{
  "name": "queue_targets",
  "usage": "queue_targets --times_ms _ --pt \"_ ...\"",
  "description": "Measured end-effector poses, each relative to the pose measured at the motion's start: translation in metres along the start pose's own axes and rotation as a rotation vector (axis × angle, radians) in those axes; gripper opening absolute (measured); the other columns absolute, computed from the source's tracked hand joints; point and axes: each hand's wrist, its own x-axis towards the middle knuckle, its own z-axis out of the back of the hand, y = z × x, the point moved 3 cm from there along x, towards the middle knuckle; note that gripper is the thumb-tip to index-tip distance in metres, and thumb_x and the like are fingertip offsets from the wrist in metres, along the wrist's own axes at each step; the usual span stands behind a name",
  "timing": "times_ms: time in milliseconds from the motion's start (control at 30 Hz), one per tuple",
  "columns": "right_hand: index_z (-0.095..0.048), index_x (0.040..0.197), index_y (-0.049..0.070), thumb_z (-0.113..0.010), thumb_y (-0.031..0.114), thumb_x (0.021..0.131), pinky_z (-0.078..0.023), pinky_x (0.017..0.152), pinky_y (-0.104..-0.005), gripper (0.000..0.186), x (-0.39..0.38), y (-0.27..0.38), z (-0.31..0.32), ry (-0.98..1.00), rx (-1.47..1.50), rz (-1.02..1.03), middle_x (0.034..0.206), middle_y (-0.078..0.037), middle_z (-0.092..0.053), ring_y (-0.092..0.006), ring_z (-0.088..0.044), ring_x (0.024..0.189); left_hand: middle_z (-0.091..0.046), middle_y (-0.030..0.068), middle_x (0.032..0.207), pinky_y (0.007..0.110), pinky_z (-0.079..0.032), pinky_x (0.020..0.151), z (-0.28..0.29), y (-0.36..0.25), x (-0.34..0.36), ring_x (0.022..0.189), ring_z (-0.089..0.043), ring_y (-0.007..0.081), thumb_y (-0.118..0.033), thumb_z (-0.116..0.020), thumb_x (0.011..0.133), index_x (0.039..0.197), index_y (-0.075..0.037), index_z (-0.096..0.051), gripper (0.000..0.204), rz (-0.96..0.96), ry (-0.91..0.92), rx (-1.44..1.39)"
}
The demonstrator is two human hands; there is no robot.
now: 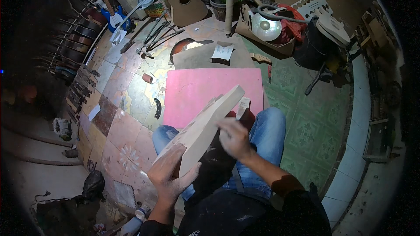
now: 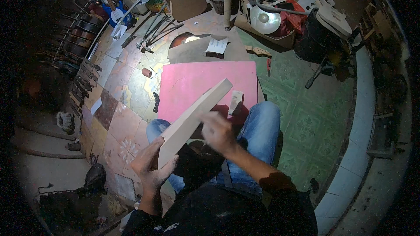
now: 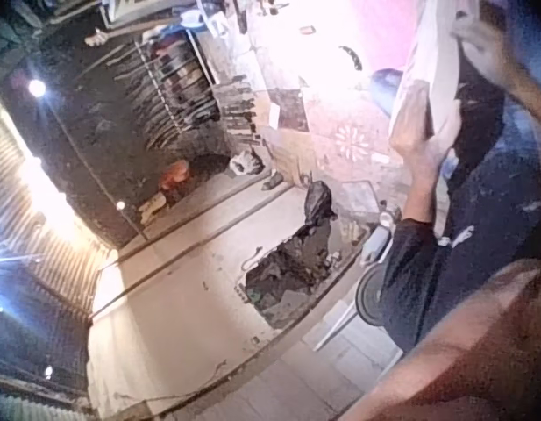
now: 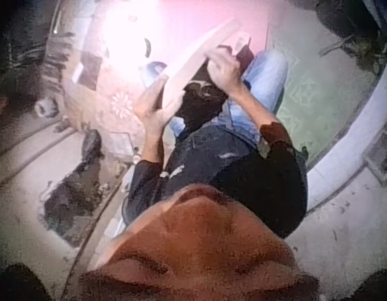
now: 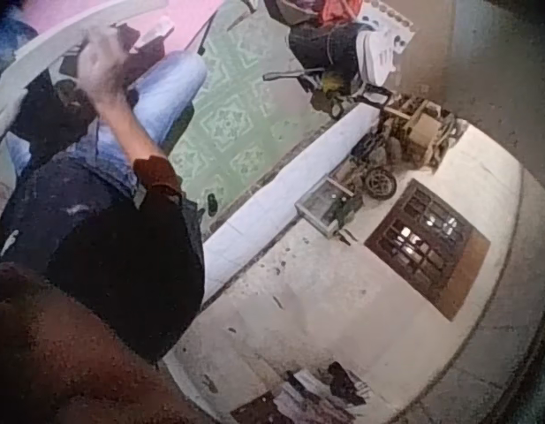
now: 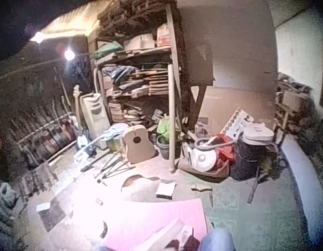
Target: The person sands the edges and back of a guitar body with a sanding block and sandpaper by hand.
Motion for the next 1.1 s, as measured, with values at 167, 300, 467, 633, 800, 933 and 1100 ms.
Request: queue_targets --times_ms 167,300,467,633,800,933,1100 --pt "-0.073 0.116 0.003 -0.067 -0.009 0.074 -0.061 0.089 -0.0393 0.044 0.0 0.01 -0.001 -0.001 0.062 0.111 0.114 -0.017 -0.073 -0.0323 -0.073 0.104 -0.075 0.0241 0.112 0.041 -0.06 0.091 0.003 0.006 -0.006 0.104 -0.075 0.0302 -0.014 -0.092 0.071 0.116 0.007 -0.073 0.053 0.009 0.028 -0.034" --pt "-0.073 0.113 0.002 -0.067 -0.011 0.072 -0.061 0.09 -0.0394 0.043 0.004 0.031 -0.001 0.008 0.063 0.073 0.115 -0.017 -0.073 -0.032 -0.073 0.104 -0.075 0.0244 0.111 0.04 -0.06 0.09 0.004 0.009 -0.006 0.105 -0.075 0.0298 -0.013 -0.092 0.071 0.116 0.008 -0.073 0.053 0.028 0.034 -0.024" --pt "-0.075 0.112 -0.001 -0.067 -0.012 0.072 -0.061 0.09 -0.0381 0.042 0.005 -0.009 -0.002 -0.022 -0.033 0.064 0.113 -0.018 -0.073 -0.0317 -0.074 0.102 -0.077 0.0205 0.105 0.041 -0.06 0.09 0.001 -0.001 -0.001 0.098 -0.077 0.0348 -0.019 -0.092 0.067 0.108 0.003 -0.076 0.049 0.013 0.006 0.013" --pt "-0.074 0.11 0.002 -0.068 -0.012 0.072 -0.062 0.083 -0.0374 0.041 0.003 0.053 0.004 0.007 0.177 0.142 0.111 -0.015 -0.074 -0.0309 -0.074 0.099 -0.077 0.0211 0.106 0.041 -0.06 0.089 0.007 0.003 -0.004 0.098 -0.077 0.0351 -0.02 -0.093 0.068 0.108 0.002 -0.075 0.049 0.033 -0.013 -0.004" --pt "-0.074 0.111 -0.001 -0.071 -0.013 0.068 -0.061 0.086 -0.0374 0.045 0.007 -0.005 -0.001 -0.031 0.008 0.106 0.111 -0.017 -0.073 -0.0312 -0.074 0.1 -0.077 0.0217 0.104 0.042 -0.06 0.088 0.002 -0.003 0.002 0.098 -0.077 0.0354 -0.021 -0.093 0.067 0.107 0.002 -0.075 0.049 -0.035 0.02 0.018" --pt "-0.074 0.112 0.001 -0.067 -0.012 0.07 -0.061 0.086 -0.0367 0.045 0.002 0.044 0.005 0.076 0.22 0.215 0.107 -0.014 -0.074 -0.0311 -0.074 0.1 -0.077 0.0201 0.104 0.042 -0.061 0.088 0.005 0.002 -0.003 0.098 -0.077 0.0355 -0.021 -0.093 0.067 0.107 0.001 -0.075 0.048 -0.01 -0.002 0.011" --pt "-0.075 0.113 0.001 -0.067 -0.009 0.075 -0.061 0.088 -0.0366 0.04 0.006 0.02 -0.001 0.041 0.086 0.09 0.114 -0.015 -0.073 -0.0303 -0.074 0.102 -0.077 0.02 0.104 0.041 -0.06 0.089 0.002 0.0 -0.001 0.099 -0.077 0.035 -0.021 -0.093 0.067 0.107 0.001 -0.075 0.049 -0.018 0.006 0.035"
